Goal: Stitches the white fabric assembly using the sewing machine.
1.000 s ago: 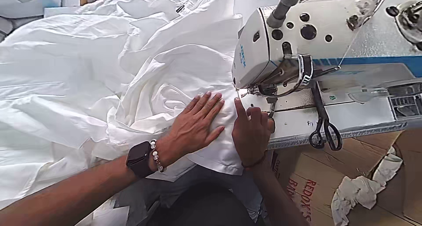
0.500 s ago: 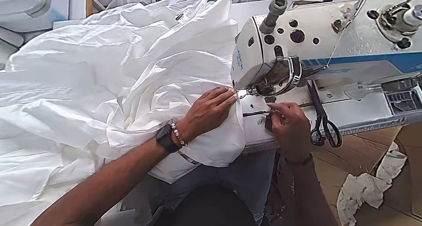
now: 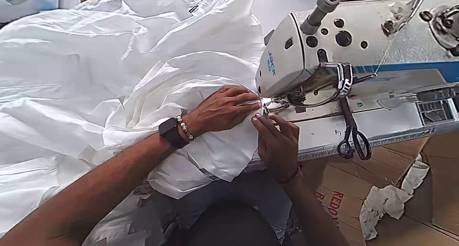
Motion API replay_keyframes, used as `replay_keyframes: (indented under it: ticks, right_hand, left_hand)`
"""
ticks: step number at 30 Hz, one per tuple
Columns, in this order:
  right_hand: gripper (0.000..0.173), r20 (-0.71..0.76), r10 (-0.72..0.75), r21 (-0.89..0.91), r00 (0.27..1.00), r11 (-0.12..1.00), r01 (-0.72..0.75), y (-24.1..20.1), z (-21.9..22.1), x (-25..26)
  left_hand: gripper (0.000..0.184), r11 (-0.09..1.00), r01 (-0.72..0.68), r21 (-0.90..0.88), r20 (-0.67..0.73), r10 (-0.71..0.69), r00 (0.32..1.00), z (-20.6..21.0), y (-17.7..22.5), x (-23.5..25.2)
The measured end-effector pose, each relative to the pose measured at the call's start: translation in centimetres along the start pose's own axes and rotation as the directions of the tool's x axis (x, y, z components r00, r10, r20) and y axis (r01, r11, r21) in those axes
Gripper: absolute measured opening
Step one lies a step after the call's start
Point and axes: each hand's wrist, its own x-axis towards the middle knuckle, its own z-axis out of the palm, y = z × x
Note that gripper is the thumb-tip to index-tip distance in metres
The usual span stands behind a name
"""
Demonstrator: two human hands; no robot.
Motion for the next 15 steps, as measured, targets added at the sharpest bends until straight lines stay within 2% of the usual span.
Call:
replay_keyframes:
  ticks: [3, 6, 8, 10, 11, 13, 15]
  right_hand:
    - [0.038, -0.053, 0.052, -0.057, 0.997, 0.997, -0.055, -0.3, 0.3, -0.2]
    - [0.033, -0.116, 0.096, -0.126, 0.989, 0.986, -0.110, -0.6, 0.3, -0.1]
    - [0.030, -0.157, 0.130, -0.133, 0.979, 0.980, -0.151, -0.6, 0.2, -0.1]
    - [0.022, -0.184, 0.217, -0.047, 0.959, 0.972, -0.229, -0.4, -0.1, 0.0]
    - [0.019, -0.167, 0.289, -0.011, 0.943, 0.956, -0.295, -0.2, -0.2, 0.2]
    - [0.025, -0.061, 0.430, 0.035, 0.901, 0.903, -0.429, 0.1, -0.5, 1.2]
    - [0.026, 0.059, 0.469, 0.083, 0.881, 0.877, -0.472, 0.0, -1.3, 2.9]
  left_hand:
    - [0.042, 0.997, -0.075, 0.005, 0.039, 0.075, 0.996, -0.4, -1.4, 0.1]
    - [0.043, 0.998, -0.068, 0.013, 0.033, 0.067, 0.997, -0.3, -1.3, 0.2]
    - [0.040, 1.000, -0.014, 0.019, -0.003, 0.014, 1.000, 0.0, -0.1, 0.4]
    - [0.041, 0.994, 0.101, 0.035, -0.057, -0.099, 0.993, 1.0, 2.1, 0.4]
    - [0.044, 0.984, 0.168, 0.053, -0.073, -0.164, 0.984, 1.5, 3.3, 0.3]
    - [0.050, 0.955, 0.280, 0.099, -0.077, -0.273, 0.959, 2.2, 5.3, 0.1]
    - [0.049, 0.940, 0.323, 0.112, -0.111, -0.311, 0.944, 2.6, 6.0, 0.1]
